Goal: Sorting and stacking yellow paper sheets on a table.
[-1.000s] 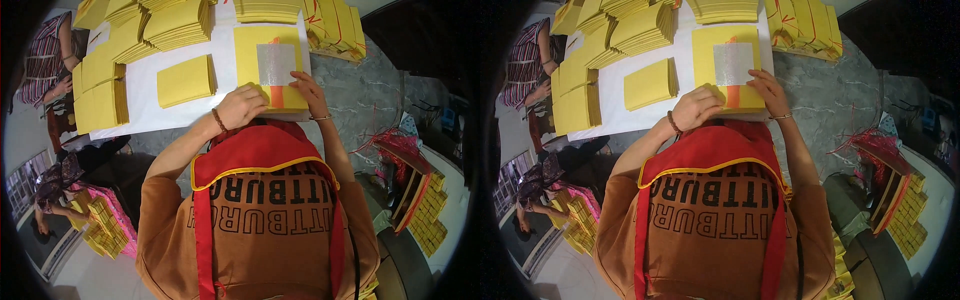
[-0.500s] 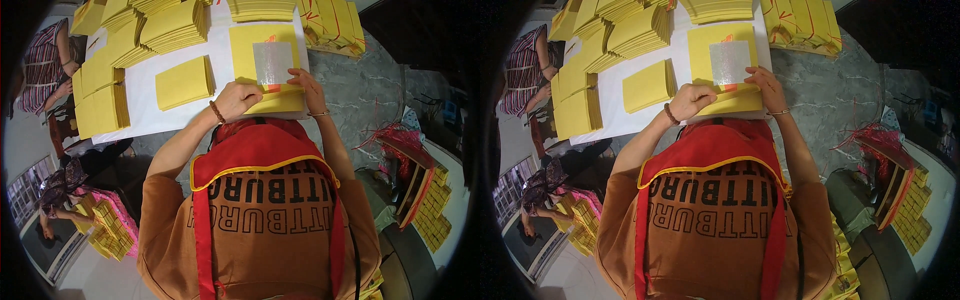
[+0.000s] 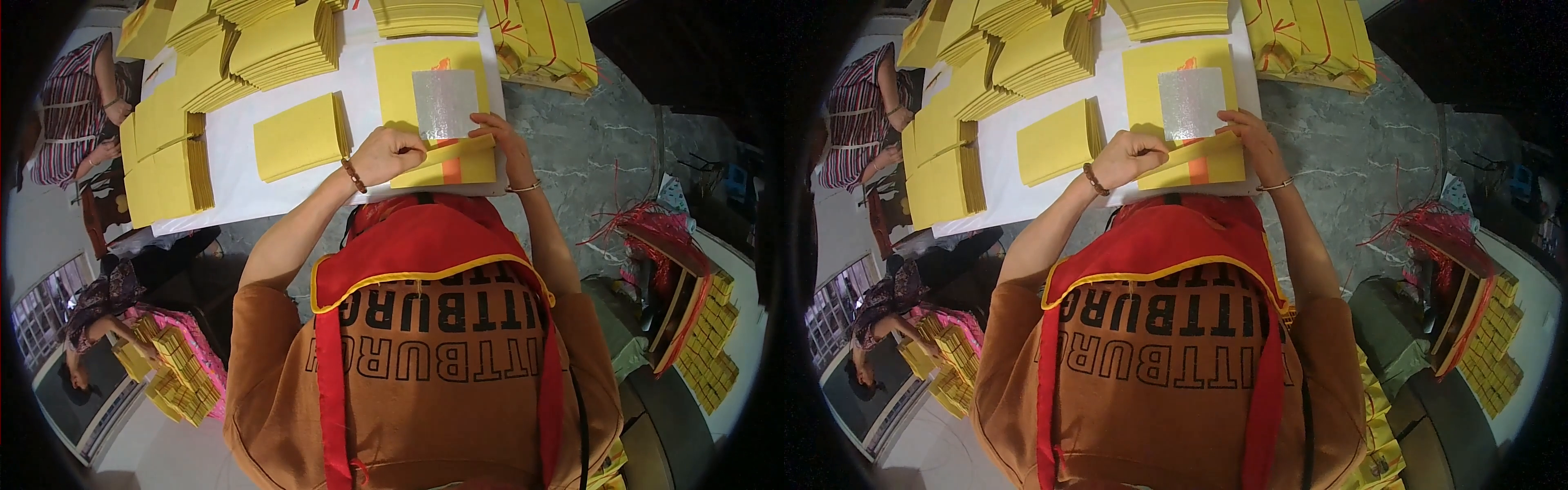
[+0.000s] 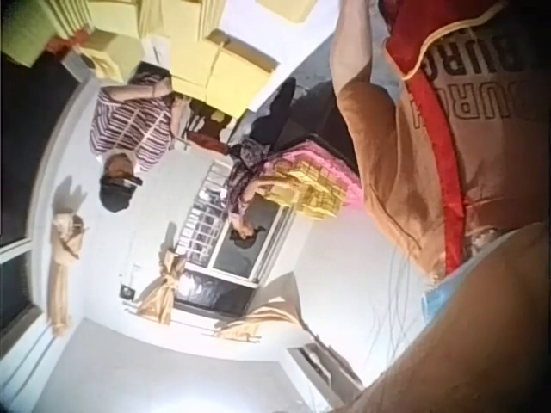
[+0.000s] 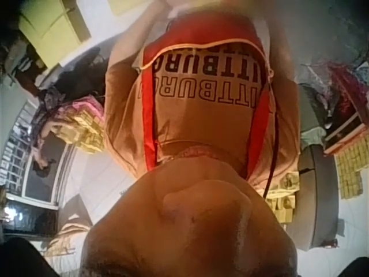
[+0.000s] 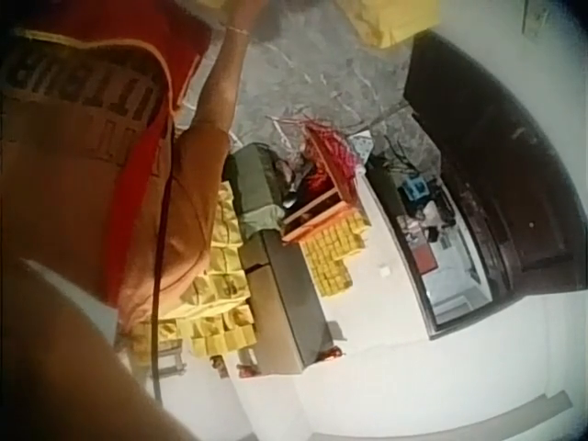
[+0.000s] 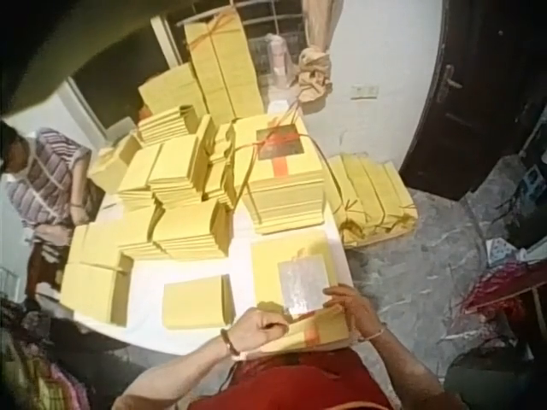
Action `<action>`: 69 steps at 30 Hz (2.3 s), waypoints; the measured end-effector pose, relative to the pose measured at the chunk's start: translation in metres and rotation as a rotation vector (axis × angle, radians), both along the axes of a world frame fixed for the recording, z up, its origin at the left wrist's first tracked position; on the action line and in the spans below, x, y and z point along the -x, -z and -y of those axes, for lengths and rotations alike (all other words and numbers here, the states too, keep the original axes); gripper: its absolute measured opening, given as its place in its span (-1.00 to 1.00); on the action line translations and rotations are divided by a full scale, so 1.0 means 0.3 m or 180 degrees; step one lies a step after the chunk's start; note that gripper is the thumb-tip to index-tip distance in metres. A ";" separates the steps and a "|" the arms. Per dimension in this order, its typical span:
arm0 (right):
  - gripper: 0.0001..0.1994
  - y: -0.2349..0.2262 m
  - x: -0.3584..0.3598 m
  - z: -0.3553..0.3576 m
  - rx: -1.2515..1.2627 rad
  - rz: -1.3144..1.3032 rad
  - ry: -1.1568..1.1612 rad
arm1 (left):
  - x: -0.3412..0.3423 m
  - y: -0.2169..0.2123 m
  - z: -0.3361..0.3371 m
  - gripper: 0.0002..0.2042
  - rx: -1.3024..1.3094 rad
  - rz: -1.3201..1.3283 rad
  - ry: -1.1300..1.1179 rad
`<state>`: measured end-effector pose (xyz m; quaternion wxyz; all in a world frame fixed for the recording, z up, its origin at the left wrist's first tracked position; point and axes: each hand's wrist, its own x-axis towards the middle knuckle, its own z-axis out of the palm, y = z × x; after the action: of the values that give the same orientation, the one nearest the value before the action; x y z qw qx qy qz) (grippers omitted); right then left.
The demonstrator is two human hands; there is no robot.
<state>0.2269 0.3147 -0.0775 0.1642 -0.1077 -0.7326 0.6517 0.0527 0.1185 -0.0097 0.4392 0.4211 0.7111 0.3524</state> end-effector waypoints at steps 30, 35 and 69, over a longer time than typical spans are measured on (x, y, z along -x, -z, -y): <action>-0.85 -0.166 -0.073 0.094 -0.0763 0.1142 0.0106 | -0.061 -0.053 0.125 -0.79 -0.0400 -0.1232 -0.0438; -0.74 -0.153 0.009 0.098 -0.0447 0.1129 0.0738 | -0.017 0.040 0.066 -0.65 0.0358 -0.0481 -0.1257; -0.60 -0.144 0.092 0.113 -0.1159 0.1368 0.1386 | -0.005 -0.082 0.003 -0.68 0.0132 -0.1737 -0.1637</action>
<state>0.1994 0.2807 -0.0343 0.1578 -0.3650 -0.8145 0.4226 0.0542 0.1176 0.0149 0.1391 0.2982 0.8915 0.3115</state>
